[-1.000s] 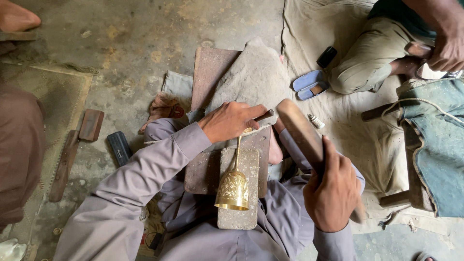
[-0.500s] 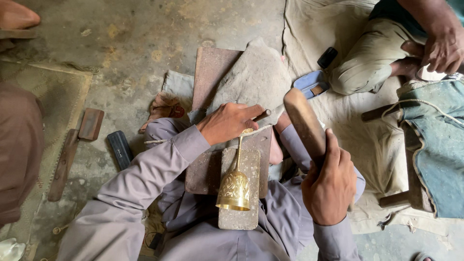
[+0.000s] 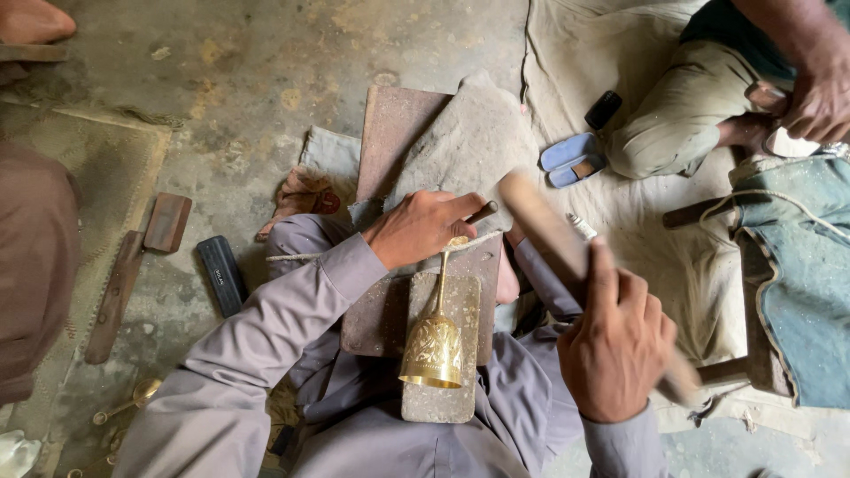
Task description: The person sits on the floor and uses a hammer and chisel to engrave a decorative pattern on a brass bell. They repeatedly strike the chisel to create fine lines and shapes on the bell's surface.
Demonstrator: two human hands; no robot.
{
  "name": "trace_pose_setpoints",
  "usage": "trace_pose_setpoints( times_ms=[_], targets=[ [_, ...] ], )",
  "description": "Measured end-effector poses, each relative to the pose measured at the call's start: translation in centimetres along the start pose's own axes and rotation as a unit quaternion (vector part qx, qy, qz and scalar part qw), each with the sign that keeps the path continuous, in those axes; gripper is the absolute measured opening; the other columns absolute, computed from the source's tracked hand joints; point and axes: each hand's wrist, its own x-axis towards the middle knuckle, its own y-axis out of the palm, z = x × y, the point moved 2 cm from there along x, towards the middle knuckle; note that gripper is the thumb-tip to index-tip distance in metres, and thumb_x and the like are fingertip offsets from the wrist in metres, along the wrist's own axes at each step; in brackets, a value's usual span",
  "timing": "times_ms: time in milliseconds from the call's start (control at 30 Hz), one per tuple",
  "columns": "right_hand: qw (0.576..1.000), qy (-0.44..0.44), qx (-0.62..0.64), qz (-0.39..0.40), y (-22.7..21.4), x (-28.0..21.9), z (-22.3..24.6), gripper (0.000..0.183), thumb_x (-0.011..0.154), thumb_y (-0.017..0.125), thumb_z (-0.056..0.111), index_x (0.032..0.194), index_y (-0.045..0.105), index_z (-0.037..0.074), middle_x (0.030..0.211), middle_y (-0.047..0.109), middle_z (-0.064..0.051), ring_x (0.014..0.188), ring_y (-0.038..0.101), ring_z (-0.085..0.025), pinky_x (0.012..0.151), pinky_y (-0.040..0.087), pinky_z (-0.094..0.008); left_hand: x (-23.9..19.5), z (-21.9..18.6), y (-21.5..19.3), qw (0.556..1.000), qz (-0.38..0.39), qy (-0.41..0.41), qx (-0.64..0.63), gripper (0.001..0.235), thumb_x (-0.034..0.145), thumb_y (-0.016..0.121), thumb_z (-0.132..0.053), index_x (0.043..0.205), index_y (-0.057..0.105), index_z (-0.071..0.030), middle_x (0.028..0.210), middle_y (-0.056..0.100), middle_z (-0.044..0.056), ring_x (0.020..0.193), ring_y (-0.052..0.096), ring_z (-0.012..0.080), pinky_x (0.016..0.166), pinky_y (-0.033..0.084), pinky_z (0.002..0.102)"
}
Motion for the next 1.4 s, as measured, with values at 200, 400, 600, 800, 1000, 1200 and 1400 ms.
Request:
trace_pose_setpoints(
  times_ms=[200, 400, 600, 800, 1000, 1200, 1400],
  targets=[
    [0.993, 0.022, 0.113, -0.027, -1.7, 0.1, 0.1, 0.074, 0.086, 0.059, 0.006, 0.159, 0.050, 0.012, 0.116, 0.061, -0.017, 0.098, 0.061, -0.033, 0.083, 0.044, -0.045, -1.6, 0.4, -0.5, 0.992, -0.086, -0.056, -0.072, 0.041, 0.100, 0.066, -0.039, 0.116, 0.057, -0.003, 0.087, 0.070, 0.014, 0.071, 0.072, 0.0266, 0.061, 0.054, 0.039],
    [0.997, -0.040, 0.044, -0.053, -3.5, 1.6, 1.1, 0.073, 0.081, 0.060, 0.001, 0.152, 0.055, 0.016, 0.119, 0.065, -0.013, 0.104, 0.063, -0.033, 0.092, 0.044, -0.045, -2.9, 0.1, 0.1, 0.988, -0.121, -0.056, -0.074, 0.036, 0.102, 0.066, -0.032, 0.120, 0.056, -0.003, 0.092, 0.072, 0.011, 0.080, 0.074, 0.0288, 0.064, 0.055, 0.038],
    [0.987, -0.091, 0.098, -0.088, -4.2, 3.5, 2.6, 0.064, 0.087, 0.060, -0.001, 0.151, 0.050, 0.004, 0.118, 0.062, -0.019, 0.099, 0.061, -0.034, 0.087, 0.045, -0.043, -3.2, 0.2, 0.7, 0.986, -0.140, -0.078, -0.047, 0.034, 0.096, 0.073, -0.029, 0.115, 0.058, -0.004, 0.087, 0.070, 0.012, 0.076, 0.072, 0.0306, 0.062, 0.054, 0.040],
    [0.990, -0.112, 0.036, -0.074, -4.7, 3.9, 3.2, 0.073, 0.087, 0.061, 0.001, 0.159, 0.055, 0.014, 0.124, 0.064, -0.011, 0.106, 0.061, -0.031, 0.096, 0.044, -0.043, -3.1, 0.2, 0.5, 0.985, -0.152, -0.062, -0.058, 0.032, 0.097, 0.073, -0.025, 0.115, 0.057, -0.004, 0.088, 0.070, 0.014, 0.077, 0.072, 0.0320, 0.063, 0.054, 0.040],
    [0.991, -0.115, 0.018, -0.061, -4.4, 4.1, 3.1, 0.071, 0.076, 0.062, -0.001, 0.146, 0.059, 0.013, 0.111, 0.066, -0.011, 0.094, 0.062, -0.028, 0.083, 0.044, -0.040, -2.9, -0.1, 0.0, 0.985, -0.141, -0.071, -0.069, 0.032, 0.096, 0.073, -0.025, 0.114, 0.057, -0.004, 0.087, 0.069, 0.014, 0.076, 0.071, 0.0324, 0.062, 0.053, 0.041],
    [0.994, -0.097, 0.004, -0.042, -3.4, 3.5, 2.6, 0.068, 0.091, 0.061, 0.002, 0.158, 0.056, 0.017, 0.117, 0.066, -0.007, 0.098, 0.062, -0.024, 0.088, 0.044, -0.038, -2.8, 0.1, 0.1, 0.988, -0.125, -0.065, -0.071, 0.034, 0.098, 0.070, -0.027, 0.117, 0.055, -0.003, 0.086, 0.069, 0.014, 0.072, 0.070, 0.0303, 0.060, 0.051, 0.041],
    [0.994, -0.102, 0.030, -0.038, -3.5, 2.9, 1.8, 0.072, 0.078, 0.062, 0.004, 0.149, 0.059, 0.018, 0.114, 0.067, -0.009, 0.100, 0.063, -0.030, 0.088, 0.045, -0.044, -3.0, 1.4, 0.4, 0.985, -0.110, -0.097, -0.093, 0.031, 0.101, 0.068, -0.029, 0.118, 0.055, -0.007, 0.080, 0.069, 0.007, 0.067, 0.072, 0.0220, 0.056, 0.055, 0.036]
  ],
)
